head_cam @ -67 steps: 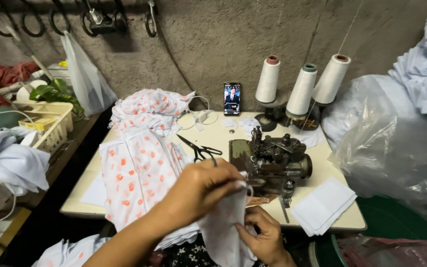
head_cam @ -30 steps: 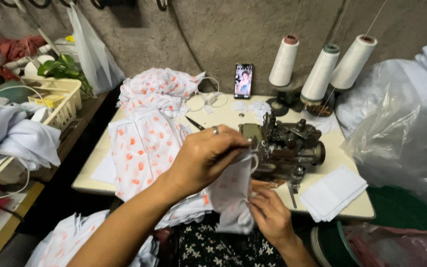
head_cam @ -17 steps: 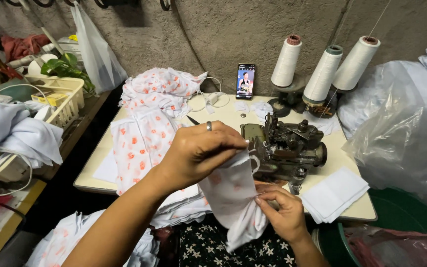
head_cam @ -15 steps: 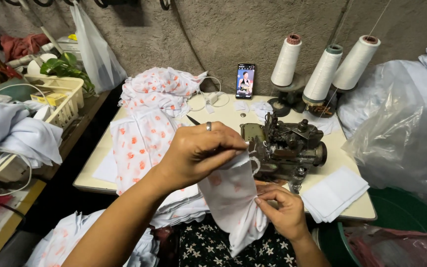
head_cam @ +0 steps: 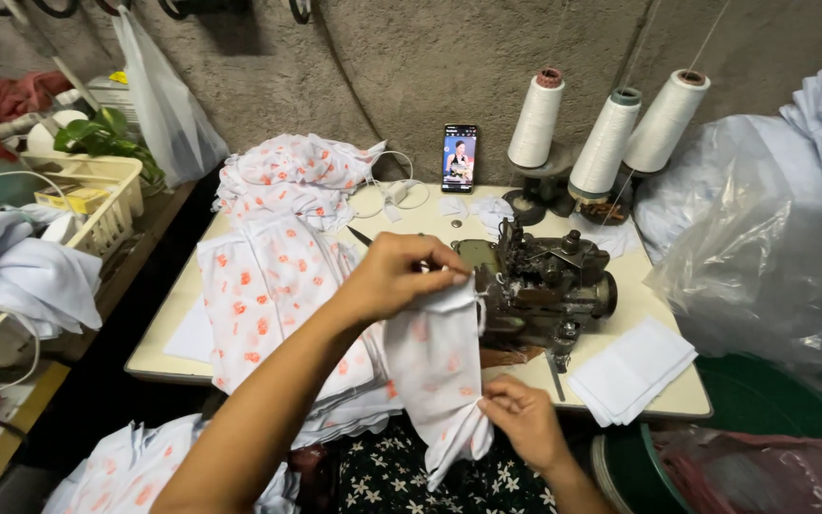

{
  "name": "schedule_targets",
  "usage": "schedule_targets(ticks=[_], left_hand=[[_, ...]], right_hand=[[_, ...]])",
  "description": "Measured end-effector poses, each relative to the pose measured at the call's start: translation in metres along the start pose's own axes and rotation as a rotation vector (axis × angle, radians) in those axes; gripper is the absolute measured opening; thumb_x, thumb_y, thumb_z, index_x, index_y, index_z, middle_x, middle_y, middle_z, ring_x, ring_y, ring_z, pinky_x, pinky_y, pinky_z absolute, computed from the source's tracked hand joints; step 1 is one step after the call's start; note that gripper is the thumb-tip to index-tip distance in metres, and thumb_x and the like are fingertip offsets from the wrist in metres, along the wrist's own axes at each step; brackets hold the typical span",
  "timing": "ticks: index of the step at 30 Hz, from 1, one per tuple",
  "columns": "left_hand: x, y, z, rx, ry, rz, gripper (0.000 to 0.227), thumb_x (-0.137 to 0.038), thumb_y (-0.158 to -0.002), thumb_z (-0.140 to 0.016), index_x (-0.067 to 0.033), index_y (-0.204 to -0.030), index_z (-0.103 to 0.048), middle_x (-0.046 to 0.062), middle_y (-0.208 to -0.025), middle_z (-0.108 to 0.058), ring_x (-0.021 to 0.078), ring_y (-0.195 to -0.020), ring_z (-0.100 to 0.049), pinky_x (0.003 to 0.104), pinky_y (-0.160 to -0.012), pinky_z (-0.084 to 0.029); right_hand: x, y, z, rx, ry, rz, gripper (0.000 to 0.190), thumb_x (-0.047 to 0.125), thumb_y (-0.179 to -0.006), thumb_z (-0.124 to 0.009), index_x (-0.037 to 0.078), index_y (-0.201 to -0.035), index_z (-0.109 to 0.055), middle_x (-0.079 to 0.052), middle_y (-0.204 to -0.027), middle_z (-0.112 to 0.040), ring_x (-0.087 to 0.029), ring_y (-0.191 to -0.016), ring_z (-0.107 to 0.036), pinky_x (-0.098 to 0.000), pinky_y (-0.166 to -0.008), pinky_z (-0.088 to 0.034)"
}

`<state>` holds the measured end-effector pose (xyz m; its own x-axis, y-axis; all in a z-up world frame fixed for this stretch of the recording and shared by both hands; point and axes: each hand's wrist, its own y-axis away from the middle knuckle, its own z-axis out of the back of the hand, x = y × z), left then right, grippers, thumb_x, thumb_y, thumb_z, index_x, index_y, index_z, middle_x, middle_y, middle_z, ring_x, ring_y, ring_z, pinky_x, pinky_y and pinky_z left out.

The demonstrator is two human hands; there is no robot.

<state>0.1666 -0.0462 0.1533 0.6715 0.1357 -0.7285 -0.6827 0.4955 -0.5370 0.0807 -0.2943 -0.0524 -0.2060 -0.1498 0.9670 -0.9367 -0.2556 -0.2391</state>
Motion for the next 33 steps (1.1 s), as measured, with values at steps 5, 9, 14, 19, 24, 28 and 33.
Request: schedule_targets(ticks=[5,9,14,19,24,28,33], left_hand=[[0.084,-0.019,-0.054,0.028,0.192,0.364,0.014,-0.001,-0.088,-0.071,-0.0046,-0.101,-0.071,0.006,-0.089,-0.074,0.0107,-0.081,-0.069,0.021,-0.076,-0.057],[0.096,-0.02,-0.096,0.044,0.095,0.57,0.016,-0.001,-0.085,-0.074,-0.0099,-0.098,-0.071,0.004,-0.089,-0.074,0.0121,-0.079,-0.07,0.025,-0.077,-0.058],[0.117,-0.003,-0.122,0.007,-0.346,0.327,0.009,-0.013,-0.082,-0.078,-0.0164,-0.08,-0.07,0.001,-0.08,-0.07,0.0174,-0.078,-0.059,0.034,-0.077,-0.05],[0.089,0.028,-0.15,-0.004,-0.84,0.115,0.014,-0.016,-0.092,-0.071,-0.0016,-0.093,-0.07,0.012,-0.099,-0.065,0.0303,-0.095,-0.056,0.053,-0.1,-0.036],[0.108,0.05,-0.177,-0.086,-0.88,-0.027,0.032,-0.006,-0.098,-0.05,0.0104,-0.124,-0.057,0.024,-0.121,-0.057,0.0371,-0.098,-0.054,0.048,-0.081,-0.046],[0.116,0.051,-0.181,-0.041,-0.932,-0.036,0.04,-0.008,-0.096,-0.048,0.0054,-0.133,-0.054,0.023,-0.128,-0.056,0.0376,-0.11,-0.054,0.048,-0.089,-0.044],[0.118,0.046,-0.184,-0.105,-0.959,-0.108,0.04,-0.006,-0.095,-0.048,0.0053,-0.132,-0.056,0.027,-0.126,-0.057,0.0397,-0.108,-0.055,0.048,-0.09,-0.044]], right_hand=[[-0.056,0.032,-0.002,-0.16,0.004,-0.237,0.004,-0.004,-0.082,-0.072,-0.001,-0.08,-0.074,-0.008,-0.075,-0.073,-0.016,-0.069,-0.065,-0.0269,-0.068,-0.051],[-0.087,0.058,0.003,-0.241,-0.115,-0.307,0.018,0.001,-0.087,-0.074,0.003,-0.073,-0.064,-0.001,-0.062,-0.056,-0.009,-0.057,-0.045,-0.0235,-0.055,-0.033],[-0.101,0.075,0.021,-0.272,-0.18,-0.465,0.006,-0.003,-0.082,-0.077,-0.005,-0.081,-0.072,-0.009,-0.057,-0.058,-0.011,-0.044,-0.038,-0.0247,-0.041,-0.025],[-0.12,0.086,0.037,-0.248,-0.263,-0.535,0.005,-0.004,-0.084,-0.077,-0.006,-0.081,-0.074,-0.012,-0.064,-0.065,-0.012,-0.051,-0.046,-0.026,-0.044,-0.031],[-0.135,0.097,0.056,-0.177,-0.355,-0.609,0.01,-0.007,-0.083,-0.078,-0.006,-0.088,-0.07,-0.015,-0.072,-0.071,-0.015,-0.052,-0.052,-0.0264,-0.046,-0.034],[-0.122,0.098,0.064,-0.09,-0.309,-0.544,0.015,-0.004,-0.081,-0.08,-0.004,-0.088,-0.067,-0.017,-0.072,-0.074,-0.018,-0.055,-0.063,-0.0269,-0.047,-0.042],[-0.125,0.095,0.079,-0.096,-0.413,-0.528,0.033,-0.009,-0.076,-0.076,-0.017,-0.108,-0.072,-0.03,-0.097,-0.08,-0.036,-0.084,-0.076,-0.0423,-0.073,-0.058]])
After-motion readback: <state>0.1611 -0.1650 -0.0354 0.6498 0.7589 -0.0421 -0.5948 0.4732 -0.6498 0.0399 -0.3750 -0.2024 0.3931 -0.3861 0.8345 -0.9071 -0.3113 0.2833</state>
